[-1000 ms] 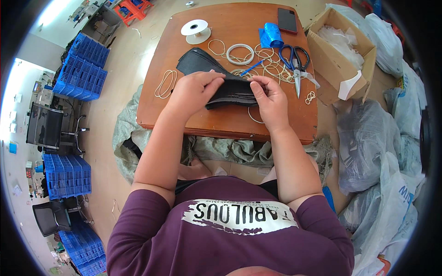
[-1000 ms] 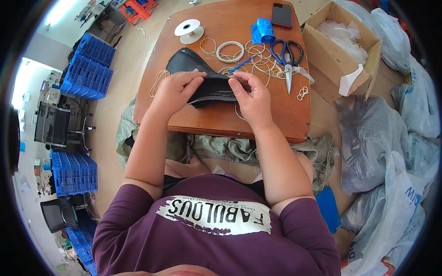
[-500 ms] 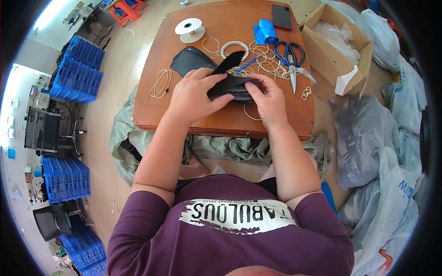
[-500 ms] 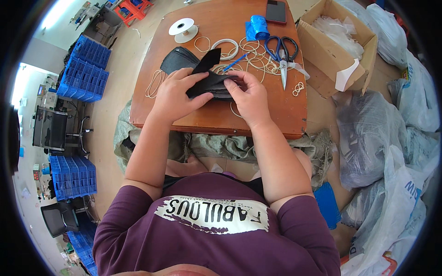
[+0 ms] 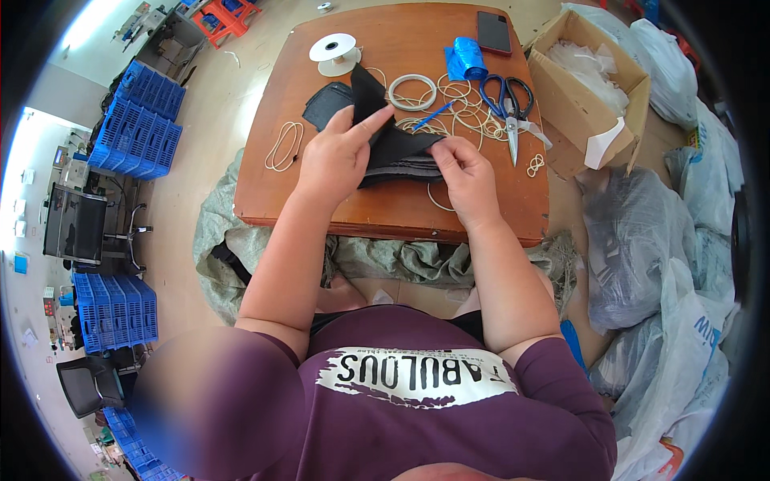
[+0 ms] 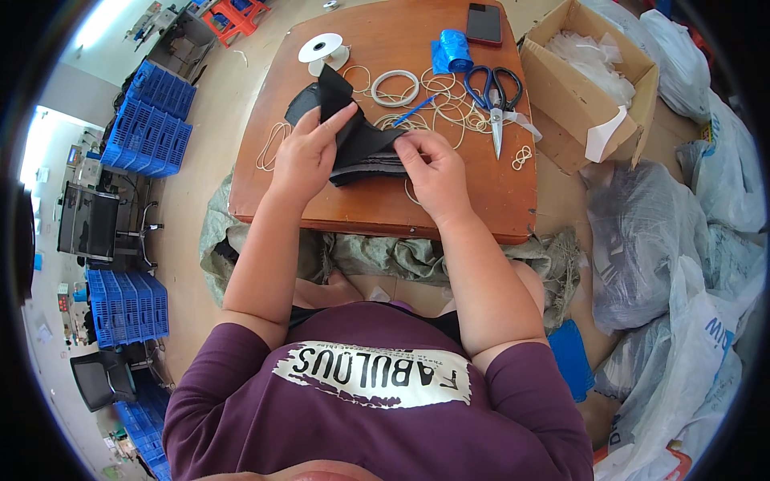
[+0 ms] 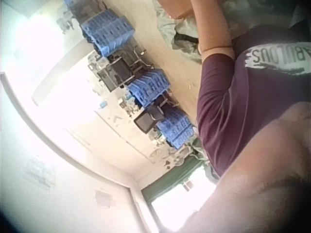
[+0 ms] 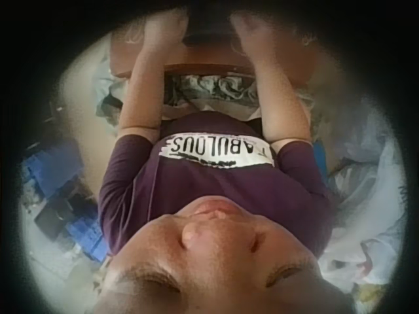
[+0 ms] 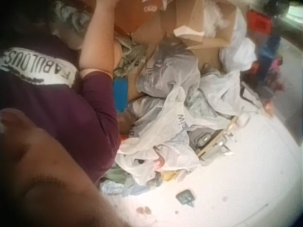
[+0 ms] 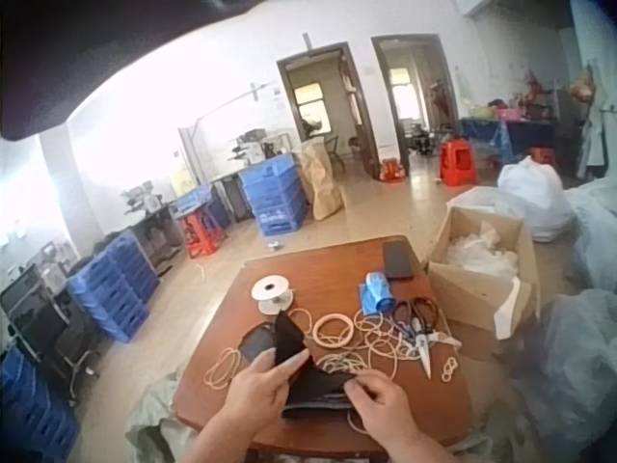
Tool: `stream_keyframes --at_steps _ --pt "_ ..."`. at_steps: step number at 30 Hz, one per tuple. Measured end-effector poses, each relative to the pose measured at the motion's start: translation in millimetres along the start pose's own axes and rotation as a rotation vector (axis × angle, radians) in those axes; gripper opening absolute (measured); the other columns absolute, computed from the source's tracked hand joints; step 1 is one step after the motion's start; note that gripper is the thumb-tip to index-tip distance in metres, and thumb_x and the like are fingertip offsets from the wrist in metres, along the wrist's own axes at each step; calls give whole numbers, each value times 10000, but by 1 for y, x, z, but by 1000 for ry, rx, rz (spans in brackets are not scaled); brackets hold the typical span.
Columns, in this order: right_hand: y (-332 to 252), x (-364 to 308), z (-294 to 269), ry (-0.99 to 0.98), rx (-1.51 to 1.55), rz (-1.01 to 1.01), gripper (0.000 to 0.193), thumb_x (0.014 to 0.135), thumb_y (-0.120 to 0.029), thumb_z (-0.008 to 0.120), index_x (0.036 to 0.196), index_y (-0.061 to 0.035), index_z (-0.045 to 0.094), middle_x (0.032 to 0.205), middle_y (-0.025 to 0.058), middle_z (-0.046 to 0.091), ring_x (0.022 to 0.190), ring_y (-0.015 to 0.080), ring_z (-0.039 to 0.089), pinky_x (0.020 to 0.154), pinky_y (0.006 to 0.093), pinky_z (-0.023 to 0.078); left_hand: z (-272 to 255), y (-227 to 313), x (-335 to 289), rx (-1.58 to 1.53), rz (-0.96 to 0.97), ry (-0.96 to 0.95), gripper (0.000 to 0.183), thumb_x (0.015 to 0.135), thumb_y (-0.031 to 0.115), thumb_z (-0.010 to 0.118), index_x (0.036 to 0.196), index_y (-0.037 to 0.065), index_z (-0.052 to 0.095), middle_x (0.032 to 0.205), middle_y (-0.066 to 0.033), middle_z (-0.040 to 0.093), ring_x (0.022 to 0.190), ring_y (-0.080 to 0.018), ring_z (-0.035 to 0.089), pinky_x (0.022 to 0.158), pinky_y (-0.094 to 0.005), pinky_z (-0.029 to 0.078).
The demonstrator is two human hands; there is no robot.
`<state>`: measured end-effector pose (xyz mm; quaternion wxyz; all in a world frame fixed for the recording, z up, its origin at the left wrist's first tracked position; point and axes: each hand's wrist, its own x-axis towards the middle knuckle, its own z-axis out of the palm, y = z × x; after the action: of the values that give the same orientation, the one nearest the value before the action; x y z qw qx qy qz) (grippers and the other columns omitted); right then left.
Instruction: The recorder bundles black shoe upper components using rubber bands and adhesive tape.
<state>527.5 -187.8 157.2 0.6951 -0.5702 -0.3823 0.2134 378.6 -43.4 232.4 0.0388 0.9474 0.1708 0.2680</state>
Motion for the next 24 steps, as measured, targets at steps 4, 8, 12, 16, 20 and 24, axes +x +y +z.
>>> stream_keyframes --at_steps 4,8,12,16,20,24 --pt "-13 1 6 -11 86 44 414 1007 -347 542 952 27 708 1116 84 627 1052 175 574 923 296 442 -9 8 -2 -2 -23 -113 439 819 124 624 1253 184 641 1012 -98 635 887 -314 637 742 -407 538" --pt "-6 1 9 -99 171 -57 507 1048 -426 403 1237 -1 605 1211 86 587 1141 180 527 1012 306 386 -8 18 4 -27 50 -52 359 834 204 634 1190 171 673 880 -84 654 848 -306 640 725 -412 532" --pt "-8 3 1 -77 195 94 475 1037 -339 473 1409 -43 494 1315 92 539 1205 151 483 1044 304 370 2 10 10 43 -142 3 392 871 218 614 1256 145 621 855 -95 667 777 -332 656 703 -450 526" --pt "-5 -1 2 -26 249 112 433 948 -153 622 1352 -25 536 1191 99 613 1054 137 574 921 289 464 3 16 7 -65 -288 54 548 904 120 551 1438 179 440 861 -129 659 761 -344 653 694 -461 527" --pt "-5 -2 3 14 73 33 462 870 -52 687 1316 -34 571 1091 67 650 919 115 613 815 259 503 3 8 -1 21 -63 20 432 866 141 608 1293 207 612 792 -103 617 777 -314 651 685 -434 533" --pt "-4 -2 2 73 20 -12 397 886 -63 684 1274 -41 606 1066 52 663 861 99 598 756 240 495 0 21 2 -14 -98 3 356 830 217 661 1184 190 682 786 -93 614 764 -296 651 670 -412 532"
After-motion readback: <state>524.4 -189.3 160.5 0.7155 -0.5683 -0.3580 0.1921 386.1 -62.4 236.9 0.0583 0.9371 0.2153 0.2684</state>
